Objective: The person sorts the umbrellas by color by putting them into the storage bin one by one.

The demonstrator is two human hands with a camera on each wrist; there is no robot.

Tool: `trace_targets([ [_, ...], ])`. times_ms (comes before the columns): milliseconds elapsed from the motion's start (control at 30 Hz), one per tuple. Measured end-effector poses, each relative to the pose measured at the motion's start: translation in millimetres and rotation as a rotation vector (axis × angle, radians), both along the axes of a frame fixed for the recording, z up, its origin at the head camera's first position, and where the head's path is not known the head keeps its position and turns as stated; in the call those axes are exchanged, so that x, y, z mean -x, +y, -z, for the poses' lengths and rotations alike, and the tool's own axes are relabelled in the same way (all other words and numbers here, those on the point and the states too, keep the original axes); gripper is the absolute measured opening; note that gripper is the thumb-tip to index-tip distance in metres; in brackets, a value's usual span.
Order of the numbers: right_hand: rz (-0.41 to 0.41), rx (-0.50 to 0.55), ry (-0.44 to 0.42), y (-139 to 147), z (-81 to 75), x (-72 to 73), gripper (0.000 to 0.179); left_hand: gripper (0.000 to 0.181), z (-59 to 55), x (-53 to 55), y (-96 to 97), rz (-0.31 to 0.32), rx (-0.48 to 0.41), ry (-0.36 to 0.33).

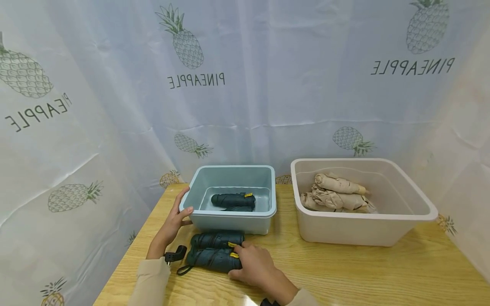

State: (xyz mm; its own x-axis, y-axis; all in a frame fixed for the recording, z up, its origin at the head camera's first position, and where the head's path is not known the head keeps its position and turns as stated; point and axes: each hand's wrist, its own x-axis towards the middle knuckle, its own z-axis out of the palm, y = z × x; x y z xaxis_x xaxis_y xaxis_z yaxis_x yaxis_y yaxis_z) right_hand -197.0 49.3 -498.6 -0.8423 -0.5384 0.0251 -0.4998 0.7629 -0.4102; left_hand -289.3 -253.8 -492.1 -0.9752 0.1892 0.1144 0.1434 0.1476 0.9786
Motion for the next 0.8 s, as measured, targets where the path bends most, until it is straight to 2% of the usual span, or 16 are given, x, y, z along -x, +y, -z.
trace_targets([
  [200, -0.017, 0.01, 0.013, 0.1, 0.1, 0.8, 0.057, 0.072, -0.5, -0.4, 0.2, 0.001, 0.003, 0.006],
  [433, -0.022, 0.049, -0.016, 1.0, -0.1, 2.0, 0.049, 0.072, -0.6, -0.8, 0.1, 0.007, -0.005, 0.005],
  [567, -0.012, 0.137, -0.073, 3.1, -1.2, 4.0, 0.051, 0.072, -1.1, -0.9, 0.3, 0.007, -0.008, 0.006],
  [800, -0.012, 0.374, -0.171, 6.2, -4.1, 9.0, 0.044, 0.072, -0.9, -0.7, -0.1, 0.006, -0.013, 0.007],
])
